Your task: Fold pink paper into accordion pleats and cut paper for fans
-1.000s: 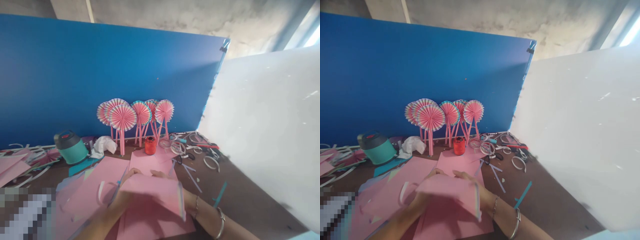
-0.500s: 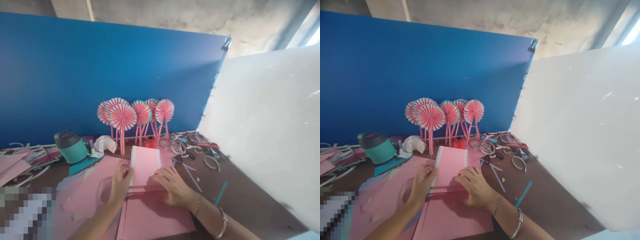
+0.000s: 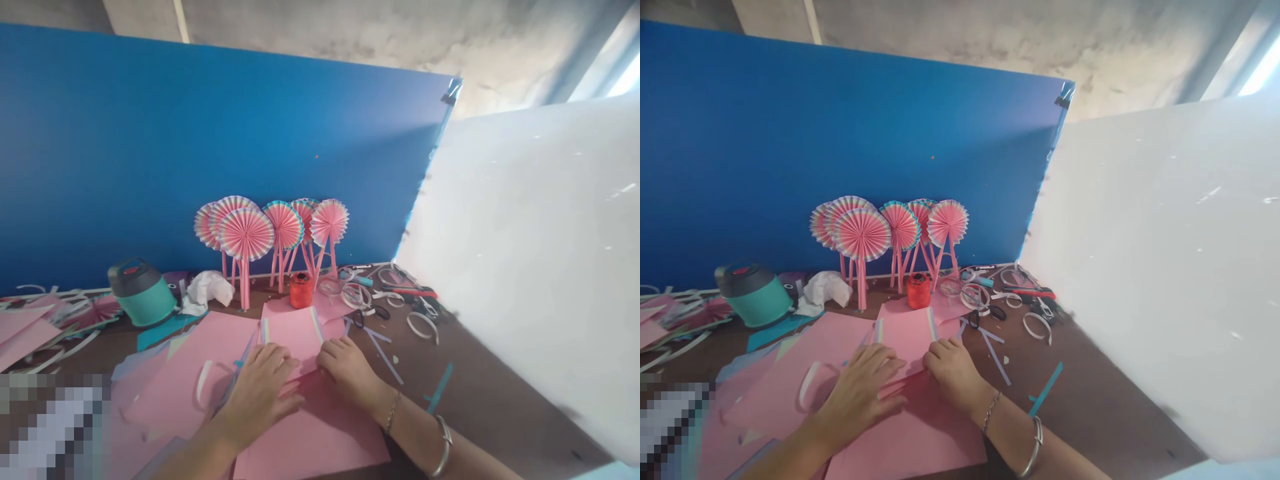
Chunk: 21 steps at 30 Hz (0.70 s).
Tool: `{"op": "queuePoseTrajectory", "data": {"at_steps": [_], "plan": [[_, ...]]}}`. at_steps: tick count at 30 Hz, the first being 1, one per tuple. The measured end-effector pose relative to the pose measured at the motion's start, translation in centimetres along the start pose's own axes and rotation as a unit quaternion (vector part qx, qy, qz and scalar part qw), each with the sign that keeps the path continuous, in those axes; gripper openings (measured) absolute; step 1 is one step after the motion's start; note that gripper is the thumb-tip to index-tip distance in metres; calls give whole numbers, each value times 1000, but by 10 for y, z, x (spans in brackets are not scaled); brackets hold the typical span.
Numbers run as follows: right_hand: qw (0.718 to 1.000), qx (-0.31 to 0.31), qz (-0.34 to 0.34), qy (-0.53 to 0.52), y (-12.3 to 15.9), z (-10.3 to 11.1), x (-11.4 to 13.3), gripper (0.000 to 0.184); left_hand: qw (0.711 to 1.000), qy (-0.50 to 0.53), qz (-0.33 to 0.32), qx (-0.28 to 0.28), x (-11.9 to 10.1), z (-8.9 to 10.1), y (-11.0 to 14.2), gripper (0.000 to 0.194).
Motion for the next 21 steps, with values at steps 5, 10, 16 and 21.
{"op": "queuePoseTrajectory", "data": {"at_steps": [5,10,16,21], "plan": [[998,21,54,-1,2,-1,3,10,990,-93,-15,107,-14,-4,0,20],[996,63,54,-29,3,2,4,12,987,-82,29,136,-7,-11,7,29],[985,77,-27,-151,4,5,-6,24,982,80,124,119,15,-11,6,31],[959,42,-130,-247,3,2,-13,18,966,160,175,102,24,-11,2,33]]}}
Point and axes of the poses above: each hand's wrist, its own y-axis away from the middle knuckle, its own z-axis out of the back of the hand, x = y × z, the point moved 2 cm from there along -y, towards the middle knuckle, and after that the axes turned 6 degrees about -x, right-handed, at the moved point
